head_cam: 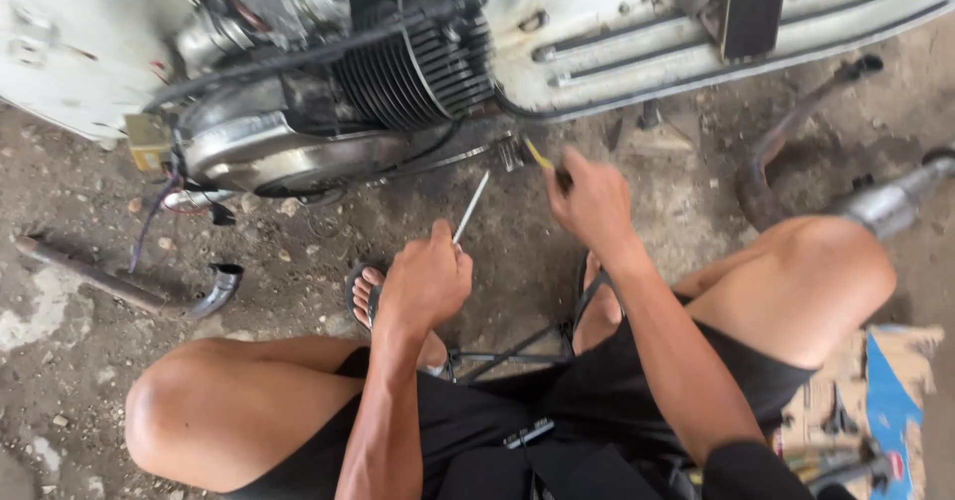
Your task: The person uses a cordless impact driver to remove a bolt from the motorcycle engine casing. They then switch to a screwdriver and a yellow brush to clean the engine fins and surrounding area.
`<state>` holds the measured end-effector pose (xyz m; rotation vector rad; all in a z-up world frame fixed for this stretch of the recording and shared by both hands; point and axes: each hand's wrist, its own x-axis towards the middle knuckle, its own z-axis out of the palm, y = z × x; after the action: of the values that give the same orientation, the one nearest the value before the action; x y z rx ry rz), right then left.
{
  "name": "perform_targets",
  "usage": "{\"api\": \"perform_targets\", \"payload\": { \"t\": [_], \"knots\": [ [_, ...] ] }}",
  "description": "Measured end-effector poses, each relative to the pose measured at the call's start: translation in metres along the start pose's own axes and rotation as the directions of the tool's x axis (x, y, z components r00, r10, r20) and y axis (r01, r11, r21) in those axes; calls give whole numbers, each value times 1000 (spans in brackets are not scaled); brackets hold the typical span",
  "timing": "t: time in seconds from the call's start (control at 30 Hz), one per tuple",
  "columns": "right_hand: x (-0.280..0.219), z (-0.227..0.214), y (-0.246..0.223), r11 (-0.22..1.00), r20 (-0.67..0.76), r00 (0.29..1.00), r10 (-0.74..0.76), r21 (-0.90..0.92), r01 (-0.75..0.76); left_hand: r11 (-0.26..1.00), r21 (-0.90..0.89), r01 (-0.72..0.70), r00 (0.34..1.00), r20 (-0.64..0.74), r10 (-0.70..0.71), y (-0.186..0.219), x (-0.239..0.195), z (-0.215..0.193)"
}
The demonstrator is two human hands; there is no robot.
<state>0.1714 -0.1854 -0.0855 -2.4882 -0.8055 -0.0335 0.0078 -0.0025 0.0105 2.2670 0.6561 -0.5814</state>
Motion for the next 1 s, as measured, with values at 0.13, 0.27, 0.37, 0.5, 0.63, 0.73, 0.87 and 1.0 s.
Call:
{"api": "perform_targets", "payload": {
  "t": [0.13,0.27,0.37,0.5,0.63,0.73,0.87,1.0],
  "knots": [
    [6,3,-2,999,14,999,-40,-36,41,1000,-22,-8,1000,-17,8,-6,3,6],
    [-14,-23,-21,1000,209,978,-19,11,17,1000,28,5,1000,-26,-5,-10,3,2],
    [-11,-18,-15,999,173,984,-43,30,38,999,48,3,1000,-14,-2,-15,3,6],
    [9,-15,13,996,50,997,-51,-66,54,1000,19,1,999,-48,0,-18,3,2],
    [16,-25,10,987,84,992,-93,-120,103,1000,-20,-10,999,-37,9,-23,2,3],
    [32,-10,17,927,203,954,-222,-259,271,1000,11,-23,999,-46,24,-28,10,4],
    [60,-11,47,816,188,918,-348,-420,396,997,72,-36,999,-21,38,-23,2,-9],
    [63,-4,16,794,194,875,-443,-370,483,997,41,-64,998,31,63,-12,-15,-26]
  ]
}}
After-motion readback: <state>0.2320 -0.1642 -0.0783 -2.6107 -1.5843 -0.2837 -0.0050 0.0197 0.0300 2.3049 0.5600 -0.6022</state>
